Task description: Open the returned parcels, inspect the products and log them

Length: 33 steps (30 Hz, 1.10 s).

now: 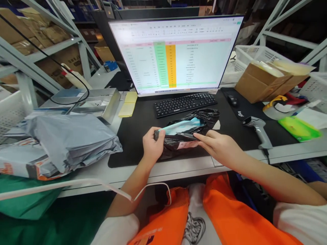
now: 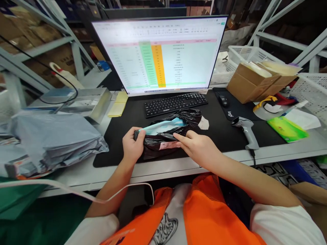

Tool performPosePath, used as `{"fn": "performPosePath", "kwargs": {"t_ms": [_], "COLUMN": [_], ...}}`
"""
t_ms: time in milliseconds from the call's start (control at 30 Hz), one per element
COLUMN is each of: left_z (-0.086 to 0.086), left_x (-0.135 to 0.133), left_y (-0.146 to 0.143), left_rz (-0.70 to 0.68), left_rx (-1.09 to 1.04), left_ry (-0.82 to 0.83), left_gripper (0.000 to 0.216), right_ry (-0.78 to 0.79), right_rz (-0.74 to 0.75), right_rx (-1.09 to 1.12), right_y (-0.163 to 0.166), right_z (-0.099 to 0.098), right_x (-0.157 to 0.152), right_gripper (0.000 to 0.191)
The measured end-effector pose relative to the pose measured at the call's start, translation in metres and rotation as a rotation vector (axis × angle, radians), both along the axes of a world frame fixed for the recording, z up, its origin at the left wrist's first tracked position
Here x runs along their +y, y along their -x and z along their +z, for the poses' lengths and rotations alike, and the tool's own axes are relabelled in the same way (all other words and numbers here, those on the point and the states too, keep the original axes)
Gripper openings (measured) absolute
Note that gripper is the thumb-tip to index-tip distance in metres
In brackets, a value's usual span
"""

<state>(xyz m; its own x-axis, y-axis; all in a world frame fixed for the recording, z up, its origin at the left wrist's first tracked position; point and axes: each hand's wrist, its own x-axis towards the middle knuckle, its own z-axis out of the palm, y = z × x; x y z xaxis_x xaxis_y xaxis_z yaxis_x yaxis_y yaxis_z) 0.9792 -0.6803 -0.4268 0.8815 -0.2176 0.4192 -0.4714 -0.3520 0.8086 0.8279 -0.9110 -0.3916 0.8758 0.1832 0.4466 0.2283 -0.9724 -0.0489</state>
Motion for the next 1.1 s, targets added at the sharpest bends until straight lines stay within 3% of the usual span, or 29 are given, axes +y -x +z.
{"fn": "performPosePath", "kwargs": {"t_ms": [100, 167, 233, 333, 433, 500, 600, 667, 767, 833, 867, 967, 1100], "left_z": [0.0, 0.0, -0.001, -0.002, 0.002, 0.008, 0.028, 0.046, 0.074, 0.09, 0.096, 0.107, 0.106], "left_x": [0.002, 0.004, 0.005, 0.007, 0.009, 0.012, 0.015, 0.012, -0.005, -0.022, -0.031, -0.048, -0.052], "left_y": [0.009, 0.014, 0.014, 0.008, 0.0, -0.003, -0.003, -0.003, -0.007, -0.013, -0.018, -0.03, -0.036], "left_rz": [-0.024, -0.044, -0.055, -0.016, 0.002, -0.045, -0.14, -0.15, -0.168, -0.225, -0.272, -0.493, -0.803], "left_rx": [-0.089, -0.164, -0.212, -0.205, -0.158, -0.171, -0.247, -0.291, -0.279, -0.236, -0.22, -0.185, 0.019], "left_ry": [-0.045, -0.065, -0.068, -0.072, -0.095, -0.129, -0.318, -0.521, -0.762, -0.841, -0.867, -0.915, -0.826], "left_gripper": [0.028, 0.031, 0.031, 0.029, 0.025, 0.025, 0.031, 0.028, 0.027, 0.032, 0.033, 0.04, 0.043], "right_ry": [0.043, 0.073, 0.072, -0.007, -0.16, -0.286, -0.369, -0.379, -0.368, -0.322, -0.296, -0.253, -0.244], "right_rz": [-0.034, -0.078, -0.209, -0.489, -0.685, -0.76, -0.725, -0.599, -0.226, 0.087, 0.166, 0.186, 0.094], "right_rx": [-0.026, -0.032, -0.075, -0.182, -0.149, -0.059, 0.066, -0.057, -0.326, -0.252, -0.217, -0.154, -0.184], "right_y": [-0.007, -0.008, -0.002, 0.025, 0.053, 0.058, 0.042, 0.023, -0.004, -0.021, -0.028, -0.047, -0.051], "right_z": [0.008, 0.016, 0.024, 0.026, 0.002, -0.025, -0.058, -0.061, -0.04, -0.02, -0.012, 0.0, -0.004], "right_x": [0.014, 0.003, -0.033, -0.12, -0.193, -0.211, -0.191, -0.153, -0.08, -0.036, -0.019, 0.009, 0.015], "right_gripper": [0.039, 0.037, 0.035, 0.038, 0.046, 0.046, 0.042, 0.039, 0.03, 0.027, 0.027, 0.021, 0.018]}}
